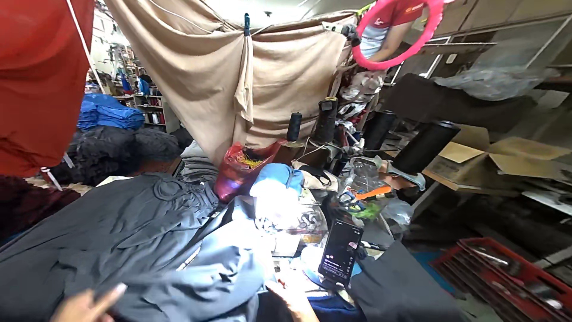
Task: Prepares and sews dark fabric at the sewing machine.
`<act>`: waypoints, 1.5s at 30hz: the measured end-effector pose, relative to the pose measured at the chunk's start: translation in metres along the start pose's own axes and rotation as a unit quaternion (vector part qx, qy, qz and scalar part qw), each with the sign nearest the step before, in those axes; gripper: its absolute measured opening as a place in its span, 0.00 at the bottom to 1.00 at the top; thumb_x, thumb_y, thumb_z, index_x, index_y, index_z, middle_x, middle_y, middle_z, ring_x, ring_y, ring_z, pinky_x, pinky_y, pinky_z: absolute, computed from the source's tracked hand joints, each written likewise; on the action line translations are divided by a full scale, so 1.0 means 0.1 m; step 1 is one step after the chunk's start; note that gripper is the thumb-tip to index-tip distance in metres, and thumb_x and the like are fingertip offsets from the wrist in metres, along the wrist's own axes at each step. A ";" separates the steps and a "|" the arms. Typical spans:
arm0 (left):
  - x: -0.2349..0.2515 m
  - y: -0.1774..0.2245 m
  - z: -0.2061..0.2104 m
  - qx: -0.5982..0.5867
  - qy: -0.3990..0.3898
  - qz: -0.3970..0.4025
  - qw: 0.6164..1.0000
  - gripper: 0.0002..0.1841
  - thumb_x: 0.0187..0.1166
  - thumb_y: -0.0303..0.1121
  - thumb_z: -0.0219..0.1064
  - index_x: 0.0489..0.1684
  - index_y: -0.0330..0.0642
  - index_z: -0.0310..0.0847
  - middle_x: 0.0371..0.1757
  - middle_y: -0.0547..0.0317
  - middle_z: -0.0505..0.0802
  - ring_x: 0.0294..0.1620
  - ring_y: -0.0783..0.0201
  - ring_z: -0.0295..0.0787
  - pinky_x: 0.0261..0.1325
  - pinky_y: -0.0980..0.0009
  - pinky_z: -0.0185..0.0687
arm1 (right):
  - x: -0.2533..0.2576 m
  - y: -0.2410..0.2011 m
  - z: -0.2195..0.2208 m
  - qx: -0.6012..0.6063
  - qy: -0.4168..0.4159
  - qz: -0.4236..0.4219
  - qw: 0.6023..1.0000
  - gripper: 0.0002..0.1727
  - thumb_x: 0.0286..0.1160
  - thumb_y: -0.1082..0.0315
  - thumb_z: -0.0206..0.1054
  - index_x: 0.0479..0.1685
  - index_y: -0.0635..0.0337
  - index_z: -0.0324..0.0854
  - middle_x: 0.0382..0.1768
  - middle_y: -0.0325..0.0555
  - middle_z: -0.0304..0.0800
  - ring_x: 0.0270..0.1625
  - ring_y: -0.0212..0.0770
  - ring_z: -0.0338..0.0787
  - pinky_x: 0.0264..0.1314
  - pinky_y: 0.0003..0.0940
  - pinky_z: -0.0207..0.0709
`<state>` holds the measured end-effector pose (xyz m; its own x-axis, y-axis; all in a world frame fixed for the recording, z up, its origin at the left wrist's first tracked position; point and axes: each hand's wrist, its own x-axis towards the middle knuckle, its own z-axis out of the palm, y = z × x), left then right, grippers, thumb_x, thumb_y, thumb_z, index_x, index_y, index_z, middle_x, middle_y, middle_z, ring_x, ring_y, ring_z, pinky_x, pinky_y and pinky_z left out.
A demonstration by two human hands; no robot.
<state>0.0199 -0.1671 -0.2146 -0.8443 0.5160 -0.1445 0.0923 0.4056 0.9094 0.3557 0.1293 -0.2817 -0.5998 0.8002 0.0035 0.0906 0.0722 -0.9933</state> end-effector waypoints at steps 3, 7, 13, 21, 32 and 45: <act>0.16 0.82 -0.60 -0.006 0.111 0.095 0.989 0.15 0.85 0.33 0.66 0.58 0.28 0.74 0.29 0.61 0.87 0.19 0.76 0.84 0.26 0.76 0.86 | 0.05 0.09 0.27 0.076 -0.008 0.010 0.997 0.08 0.68 0.68 0.75 0.39 0.63 0.88 0.35 0.39 0.89 0.39 0.30 0.88 0.47 0.30 0.85; 0.66 1.02 -0.32 0.127 0.211 0.263 0.933 0.26 0.82 0.29 0.69 0.77 0.27 0.70 0.70 0.24 0.82 0.68 0.33 0.83 0.71 0.36 0.77 | 0.01 -0.02 0.59 0.202 0.008 0.069 0.977 0.02 0.71 0.76 0.70 0.38 0.63 0.84 0.30 0.39 0.89 0.34 0.32 0.89 0.42 0.32 0.87; 0.17 0.54 1.88 0.158 0.064 0.540 0.824 0.25 0.67 0.44 0.73 0.58 0.38 0.85 0.68 0.35 0.87 0.74 0.37 0.81 0.75 0.42 0.76 | -0.23 -0.11 0.57 0.210 0.020 0.135 0.968 0.09 0.74 0.78 0.69 0.51 0.69 0.81 0.36 0.42 0.92 0.39 0.33 0.91 0.46 0.32 0.87; 0.11 0.57 2.07 0.207 -0.142 0.381 0.890 0.16 0.74 0.20 0.62 0.56 0.36 0.90 0.59 0.44 0.94 0.63 0.48 0.92 0.70 0.51 0.84 | -0.27 -0.10 0.32 0.174 0.009 0.105 0.979 0.04 0.73 0.76 0.70 0.42 0.66 0.86 0.34 0.40 0.93 0.38 0.32 0.91 0.45 0.31 0.86; -0.44 0.97 1.78 0.220 -0.227 0.583 0.749 0.09 0.81 0.31 0.67 0.43 0.40 0.95 0.38 0.46 0.97 0.36 0.48 0.97 0.39 0.49 0.90 | -0.33 0.07 0.28 0.130 -0.009 0.099 0.987 0.10 0.72 0.74 0.71 0.49 0.67 0.83 0.32 0.34 0.90 0.34 0.25 0.87 0.40 0.26 0.83; -0.20 0.99 2.52 0.293 -0.023 0.572 0.766 0.08 0.74 0.33 0.70 0.32 0.41 0.95 0.27 0.50 0.94 0.31 0.49 0.96 0.32 0.50 0.91 | 0.17 -0.19 0.28 0.115 0.082 0.084 0.986 0.04 0.73 0.71 0.73 0.38 0.63 0.89 0.26 0.35 0.88 0.25 0.23 0.81 0.32 0.21 0.77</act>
<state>0.1787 0.0528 -0.2203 -0.0166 0.8074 0.5898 0.9900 -0.0694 0.1228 0.3211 0.1249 -0.2662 -0.4536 0.8759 -0.1642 -0.0166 -0.1925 -0.9812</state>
